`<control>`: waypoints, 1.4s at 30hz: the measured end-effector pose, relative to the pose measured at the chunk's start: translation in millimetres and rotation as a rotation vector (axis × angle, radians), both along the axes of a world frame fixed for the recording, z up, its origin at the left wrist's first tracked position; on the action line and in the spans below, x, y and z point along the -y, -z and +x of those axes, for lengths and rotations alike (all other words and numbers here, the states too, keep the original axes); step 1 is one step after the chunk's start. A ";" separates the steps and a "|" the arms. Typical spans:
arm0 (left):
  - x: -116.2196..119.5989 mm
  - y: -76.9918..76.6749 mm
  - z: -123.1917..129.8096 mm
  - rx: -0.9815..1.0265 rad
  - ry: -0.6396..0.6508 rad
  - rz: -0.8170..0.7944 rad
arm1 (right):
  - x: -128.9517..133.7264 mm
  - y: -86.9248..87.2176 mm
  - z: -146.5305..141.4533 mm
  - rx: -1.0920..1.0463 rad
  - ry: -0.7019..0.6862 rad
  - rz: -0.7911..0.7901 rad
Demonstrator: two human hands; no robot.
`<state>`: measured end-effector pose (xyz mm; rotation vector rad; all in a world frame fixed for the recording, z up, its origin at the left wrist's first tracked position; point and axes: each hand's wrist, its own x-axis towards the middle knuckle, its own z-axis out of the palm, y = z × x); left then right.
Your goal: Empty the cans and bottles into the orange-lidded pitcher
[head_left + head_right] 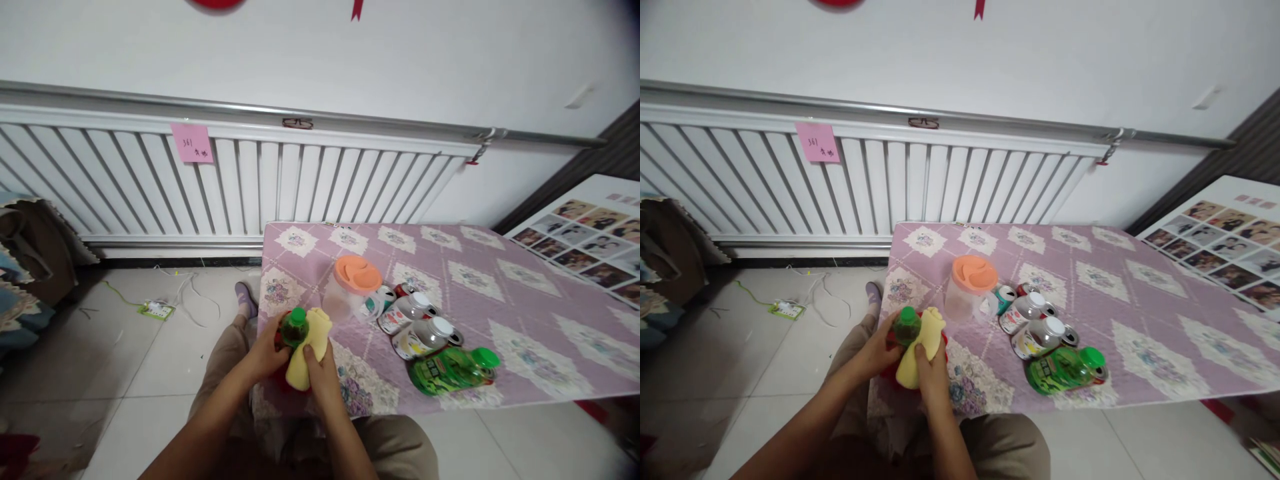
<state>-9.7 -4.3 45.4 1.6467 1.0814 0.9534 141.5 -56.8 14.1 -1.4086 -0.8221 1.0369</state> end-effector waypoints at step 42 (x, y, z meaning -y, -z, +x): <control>-3.1 13.6 0.8 -0.039 0.028 -0.020 | -2.7 5.7 3.7 0.095 0.001 0.017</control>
